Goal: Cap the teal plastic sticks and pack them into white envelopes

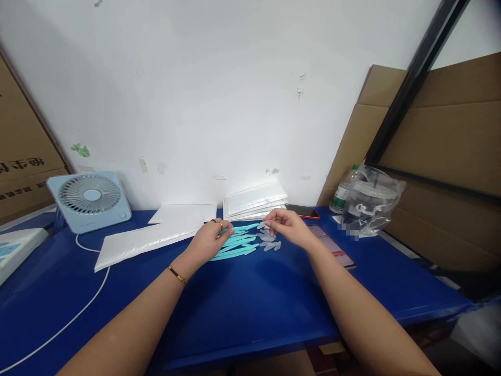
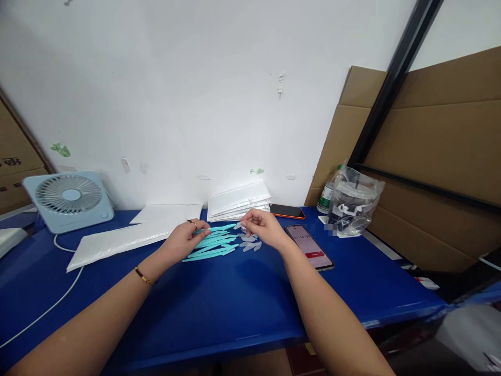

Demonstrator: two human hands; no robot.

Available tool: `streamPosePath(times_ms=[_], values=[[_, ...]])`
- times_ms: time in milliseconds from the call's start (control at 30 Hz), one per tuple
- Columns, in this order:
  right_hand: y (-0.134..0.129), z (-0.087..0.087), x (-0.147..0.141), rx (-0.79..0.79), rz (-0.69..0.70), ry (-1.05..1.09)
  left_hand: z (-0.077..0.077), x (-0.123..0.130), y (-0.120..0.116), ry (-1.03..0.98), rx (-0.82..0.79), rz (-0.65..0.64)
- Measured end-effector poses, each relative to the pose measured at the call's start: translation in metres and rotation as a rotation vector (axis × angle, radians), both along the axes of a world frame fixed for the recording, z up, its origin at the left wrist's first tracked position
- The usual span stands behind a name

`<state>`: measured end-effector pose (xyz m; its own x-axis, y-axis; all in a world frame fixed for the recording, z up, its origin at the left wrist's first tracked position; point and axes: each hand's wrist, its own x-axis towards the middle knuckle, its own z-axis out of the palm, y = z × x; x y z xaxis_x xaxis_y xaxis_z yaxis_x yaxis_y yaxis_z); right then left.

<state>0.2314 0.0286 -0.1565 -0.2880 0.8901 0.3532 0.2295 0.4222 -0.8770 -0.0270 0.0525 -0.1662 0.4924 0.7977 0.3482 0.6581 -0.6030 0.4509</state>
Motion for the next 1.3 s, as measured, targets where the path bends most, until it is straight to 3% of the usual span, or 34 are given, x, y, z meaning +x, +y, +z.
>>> streamPosePath(times_ms=[467,700,1033,1167,1300], values=[[-0.001,-0.001,-0.004,0.019,0.016,-0.046,0.000,0.001,0.000,0.005,-0.042,-0.038],[0.000,0.002,0.004,0.061,-0.046,-0.060,0.001,-0.002,0.001,0.004,-0.053,-0.012],[-0.004,-0.007,-0.014,-0.046,0.059,-0.052,0.000,0.006,-0.007,-0.012,-0.088,-0.061],[-0.004,-0.002,-0.005,-0.088,0.100,-0.179,0.002,0.010,-0.017,0.069,-0.166,-0.117],[-0.001,0.004,0.020,0.004,-0.006,-0.486,0.002,0.015,-0.031,0.207,-0.224,-0.152]])
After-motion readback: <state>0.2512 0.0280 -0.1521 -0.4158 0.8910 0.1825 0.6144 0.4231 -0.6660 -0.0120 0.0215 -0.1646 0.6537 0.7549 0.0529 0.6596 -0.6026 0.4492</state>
